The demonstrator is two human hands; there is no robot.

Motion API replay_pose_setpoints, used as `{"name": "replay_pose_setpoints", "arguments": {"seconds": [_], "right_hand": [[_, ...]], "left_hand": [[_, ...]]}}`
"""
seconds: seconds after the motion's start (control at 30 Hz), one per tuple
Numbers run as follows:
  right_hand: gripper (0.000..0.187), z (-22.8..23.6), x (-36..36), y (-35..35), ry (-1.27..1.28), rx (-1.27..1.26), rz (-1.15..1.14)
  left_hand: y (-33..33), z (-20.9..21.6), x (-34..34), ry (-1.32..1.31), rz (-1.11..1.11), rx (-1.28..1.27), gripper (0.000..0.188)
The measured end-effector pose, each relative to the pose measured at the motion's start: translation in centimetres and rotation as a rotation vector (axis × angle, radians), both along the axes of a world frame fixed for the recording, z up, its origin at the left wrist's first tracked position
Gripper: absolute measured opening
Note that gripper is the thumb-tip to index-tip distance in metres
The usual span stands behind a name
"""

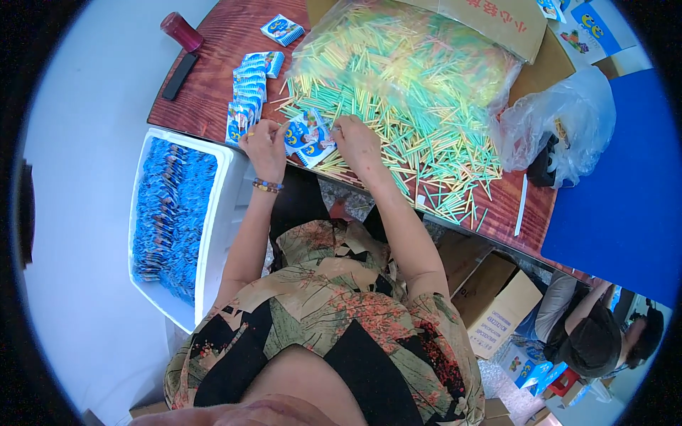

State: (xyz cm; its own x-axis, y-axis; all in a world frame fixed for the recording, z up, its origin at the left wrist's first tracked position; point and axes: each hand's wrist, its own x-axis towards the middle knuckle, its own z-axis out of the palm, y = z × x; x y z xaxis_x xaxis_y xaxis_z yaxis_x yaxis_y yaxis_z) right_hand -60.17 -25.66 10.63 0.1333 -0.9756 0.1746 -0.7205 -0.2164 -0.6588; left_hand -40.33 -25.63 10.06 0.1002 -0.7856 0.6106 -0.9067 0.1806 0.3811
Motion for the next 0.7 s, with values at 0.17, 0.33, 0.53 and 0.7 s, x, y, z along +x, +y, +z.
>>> {"name": "replay_pose_setpoints", "arguments": {"seconds": [0.17, 0.33, 0.53, 0.7], "right_hand": [[0.019, 0.8, -0.3, -0.5, -0.246, 0.075, 0.02], [0.017, 3.1, 1.1, -1.0, -0.776, 0.001, -0.039], [0.008, 2.4, 0.0, -1.2, -0.887, 0.356, 0.172], [0.008, 3.3, 0.4, 0.3, -0.885, 0.345, 0.169]], "left_hand": [[-0.2, 1.7, 1.0, 0.023, -0.146, -0.136, 0.017], [0.4, 5.1, 1.0, 0.135, -0.444, -0.04, 0.017], [1.3, 4.0, -1.0, 1.223, -0.488, 0.376, 0.011], [2.2, 1.6, -1.6, 1.303, -0.445, 0.407, 0.009]]}}
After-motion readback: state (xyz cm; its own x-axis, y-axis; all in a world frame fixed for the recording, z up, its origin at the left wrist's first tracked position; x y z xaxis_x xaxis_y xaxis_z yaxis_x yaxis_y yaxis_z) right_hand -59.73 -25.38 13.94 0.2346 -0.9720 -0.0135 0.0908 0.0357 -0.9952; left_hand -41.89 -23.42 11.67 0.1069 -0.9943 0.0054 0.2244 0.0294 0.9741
